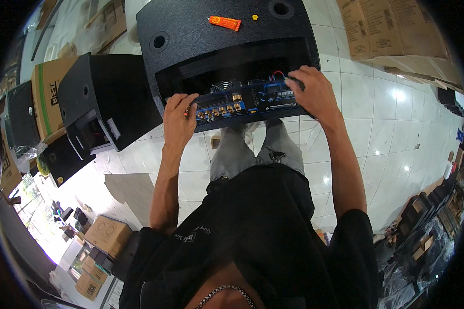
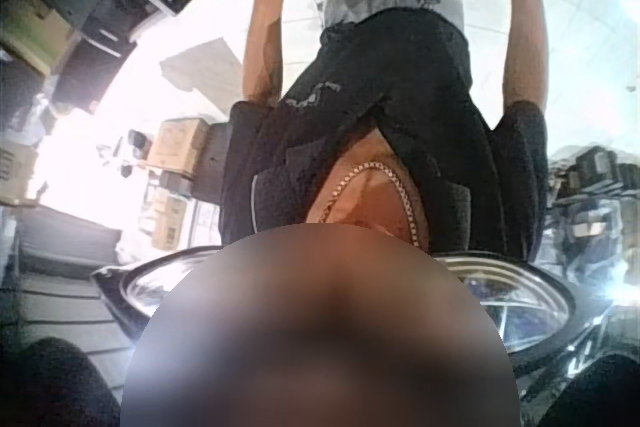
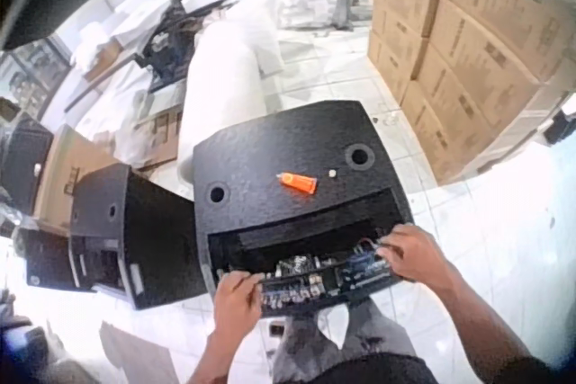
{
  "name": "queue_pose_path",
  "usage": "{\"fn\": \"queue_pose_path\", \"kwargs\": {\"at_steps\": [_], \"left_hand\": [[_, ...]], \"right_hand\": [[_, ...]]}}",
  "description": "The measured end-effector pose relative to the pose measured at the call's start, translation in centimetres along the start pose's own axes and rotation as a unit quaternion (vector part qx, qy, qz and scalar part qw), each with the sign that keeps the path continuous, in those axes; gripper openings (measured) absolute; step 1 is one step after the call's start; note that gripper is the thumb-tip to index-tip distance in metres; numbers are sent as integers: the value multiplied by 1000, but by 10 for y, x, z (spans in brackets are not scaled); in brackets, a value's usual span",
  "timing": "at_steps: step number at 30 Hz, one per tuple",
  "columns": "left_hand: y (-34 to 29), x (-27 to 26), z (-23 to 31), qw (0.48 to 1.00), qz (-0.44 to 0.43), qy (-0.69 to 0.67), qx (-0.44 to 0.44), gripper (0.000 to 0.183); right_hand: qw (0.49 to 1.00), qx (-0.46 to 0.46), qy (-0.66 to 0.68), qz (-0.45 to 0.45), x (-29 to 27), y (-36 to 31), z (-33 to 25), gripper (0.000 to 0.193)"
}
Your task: The person works inside an open speaker cabinet, applying thermal paste to a heatsink and connecting wires on the circuit board. They then reassemble the speaker by securing the front panel with a cordless drill.
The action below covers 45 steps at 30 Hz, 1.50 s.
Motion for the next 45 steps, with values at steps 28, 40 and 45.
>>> {"fn": "queue_pose_path", "kwargs": {"at_steps": [28,40,45], "left_hand": [[-3,26,-63,943,-231,-193,-145,28],[49,265,-148,819,-489,-93,-285,87],[33,283,-158,772,-519,-172,-325,65]], "right_hand": [[981,-101,-116,122,102,158,-70,21],[955,-25,129,265,94,129,-61,9],[904,166,348,186,85,104,-35,14]]}}
Point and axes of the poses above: each hand's wrist, its own y-axis towards the middle knuckle, its own x-axis out of the palm, z = x × y, the point moved 7 cm from there along y, towards the middle knuckle
